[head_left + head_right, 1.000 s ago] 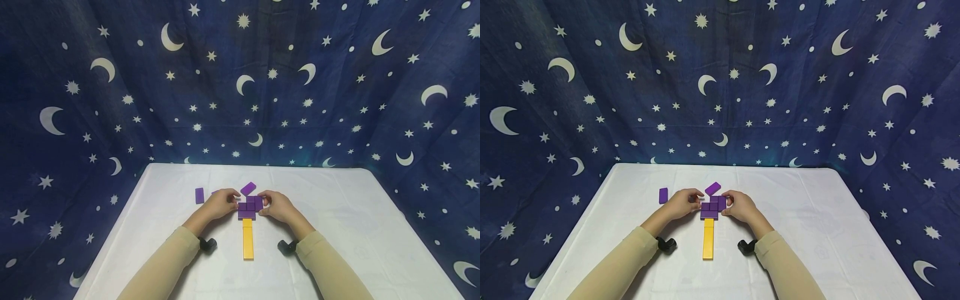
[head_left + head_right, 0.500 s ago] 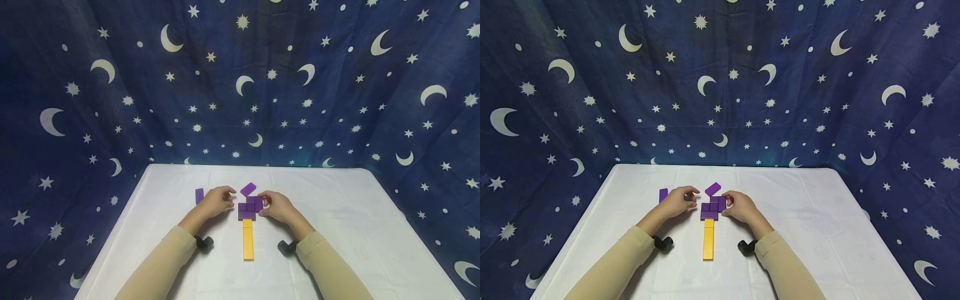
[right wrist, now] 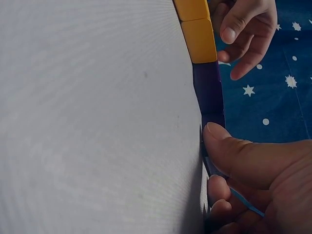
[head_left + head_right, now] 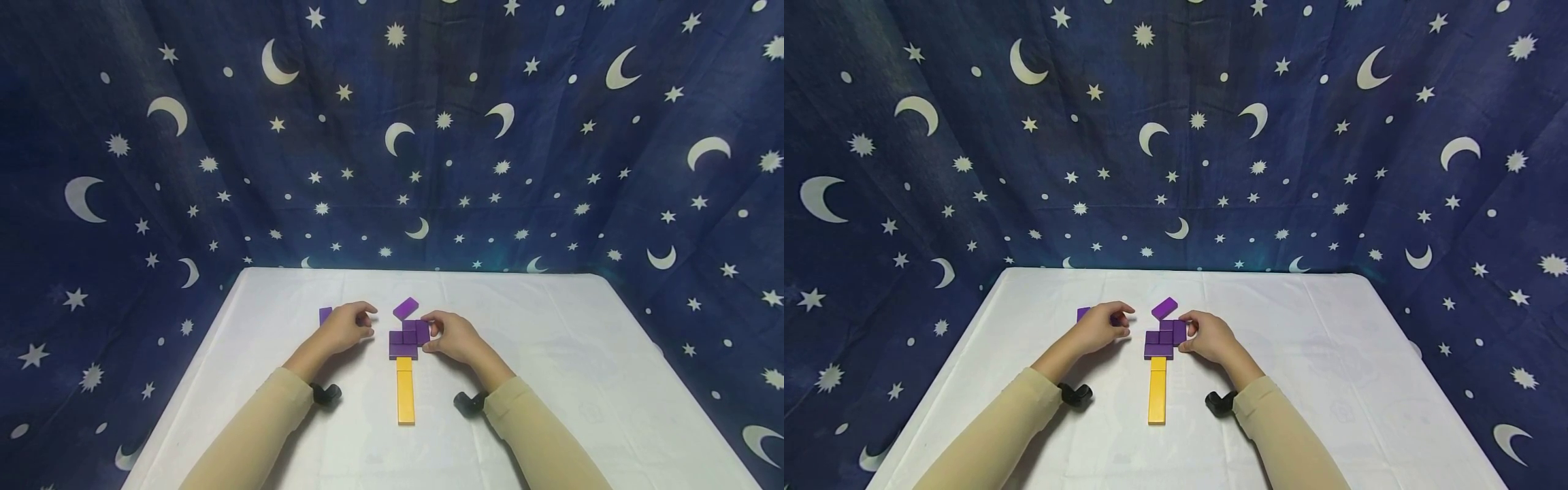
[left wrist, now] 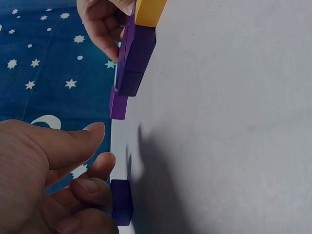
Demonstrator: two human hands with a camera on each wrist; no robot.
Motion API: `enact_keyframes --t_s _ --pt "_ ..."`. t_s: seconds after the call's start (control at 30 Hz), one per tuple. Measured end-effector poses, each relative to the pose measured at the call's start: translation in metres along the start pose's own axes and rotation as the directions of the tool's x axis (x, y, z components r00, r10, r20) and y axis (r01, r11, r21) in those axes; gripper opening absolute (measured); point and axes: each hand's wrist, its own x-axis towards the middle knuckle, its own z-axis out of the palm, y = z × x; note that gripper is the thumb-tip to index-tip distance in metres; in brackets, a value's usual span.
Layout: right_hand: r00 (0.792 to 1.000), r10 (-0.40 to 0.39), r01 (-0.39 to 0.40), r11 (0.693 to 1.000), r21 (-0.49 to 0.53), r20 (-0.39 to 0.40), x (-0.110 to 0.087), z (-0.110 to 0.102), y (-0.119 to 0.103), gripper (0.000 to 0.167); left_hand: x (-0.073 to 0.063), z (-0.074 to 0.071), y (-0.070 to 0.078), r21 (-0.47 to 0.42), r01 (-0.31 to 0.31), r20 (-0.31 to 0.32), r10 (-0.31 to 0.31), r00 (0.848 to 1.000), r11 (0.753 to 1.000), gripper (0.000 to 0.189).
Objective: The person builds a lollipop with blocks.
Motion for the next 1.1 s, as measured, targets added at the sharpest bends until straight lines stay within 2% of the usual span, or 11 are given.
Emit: enact_keyframes --t_s 0.43,0.87,1.1 --pt "1.000 -0.005 0.005 1.000 0.003 0.003 0.000 -0.001 0.000 0.065 -0.003 -0.010 -0.007 0.020 0.006 -0.028 -0.006 1.000 1.000 0.042" --pt "1.000 -0.004 0.004 1.000 -0.002 -0.002 -0.001 0.000 0.001 0.065 -0.004 -0.017 -0.015 0.108 0.018 -0.076 -0.010 0.997 0.994 0.044" --pt "1.000 0.004 -0.004 1.000 0.000 -0.004 0.000 0.001 0.001 0.065 -0.006 -0.019 -0.021 0.109 0.033 -0.088 -0.024 0.996 0.994 0.044"
